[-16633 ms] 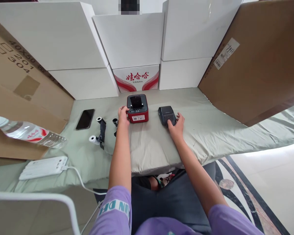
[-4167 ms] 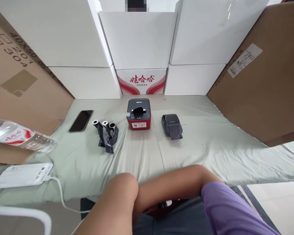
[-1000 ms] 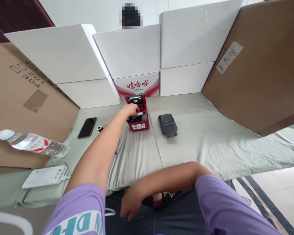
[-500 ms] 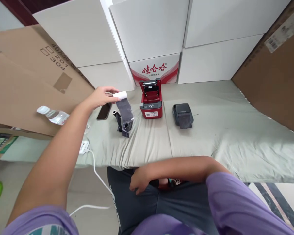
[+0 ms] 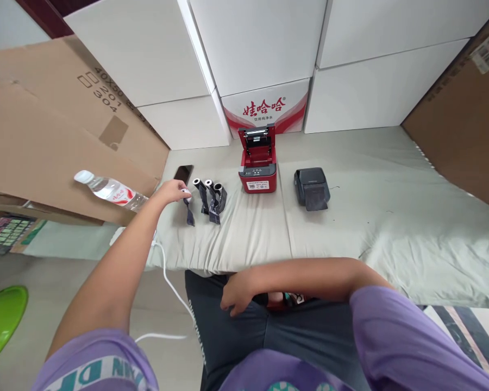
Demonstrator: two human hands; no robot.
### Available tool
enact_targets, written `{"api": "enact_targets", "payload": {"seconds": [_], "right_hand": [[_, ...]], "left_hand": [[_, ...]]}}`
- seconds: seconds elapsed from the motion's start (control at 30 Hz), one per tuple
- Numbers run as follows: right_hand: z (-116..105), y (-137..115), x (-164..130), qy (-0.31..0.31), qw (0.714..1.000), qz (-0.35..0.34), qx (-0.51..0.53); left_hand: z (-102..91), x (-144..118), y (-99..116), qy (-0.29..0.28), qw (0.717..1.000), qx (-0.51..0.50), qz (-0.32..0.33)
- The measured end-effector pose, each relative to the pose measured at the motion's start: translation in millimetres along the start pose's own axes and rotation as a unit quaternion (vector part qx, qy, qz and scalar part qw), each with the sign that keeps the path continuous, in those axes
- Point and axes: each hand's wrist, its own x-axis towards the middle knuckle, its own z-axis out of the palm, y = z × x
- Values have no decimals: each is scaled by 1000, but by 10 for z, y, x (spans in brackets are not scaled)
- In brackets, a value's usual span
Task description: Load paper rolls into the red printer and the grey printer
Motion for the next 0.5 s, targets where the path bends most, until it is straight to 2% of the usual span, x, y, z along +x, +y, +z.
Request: {"api": "enact_targets", "payload": {"seconds": [0.07,0.17,0.23,0.3,0.33,0.37,0.43,0.5], "right_hand": [[2,-2,2,-3,1000,2,0],[11,4,7,5,1000,8,11],[17,13,10,14,1000,9,19],[22,21,14,22,999,6,28],[26,24,16,25,999,5,34],[29,26,18,28,999,4,40],[37,27,21,30,998,6,46],[44,26,25,28,999,6,40]], "left_hand": [[66,20,-64,-5,999,32,11],[52,17,-75,-3,993,107,47],[19,-6,14,51,986,138,73],[10,-31,181,114,979,127,109],[20,-37,285,125,976,113,140],[38,-37,395,101,971,106,187],[92,-16,608,16,954,110,280],[151,21,787,-30,936,130,326]]}}
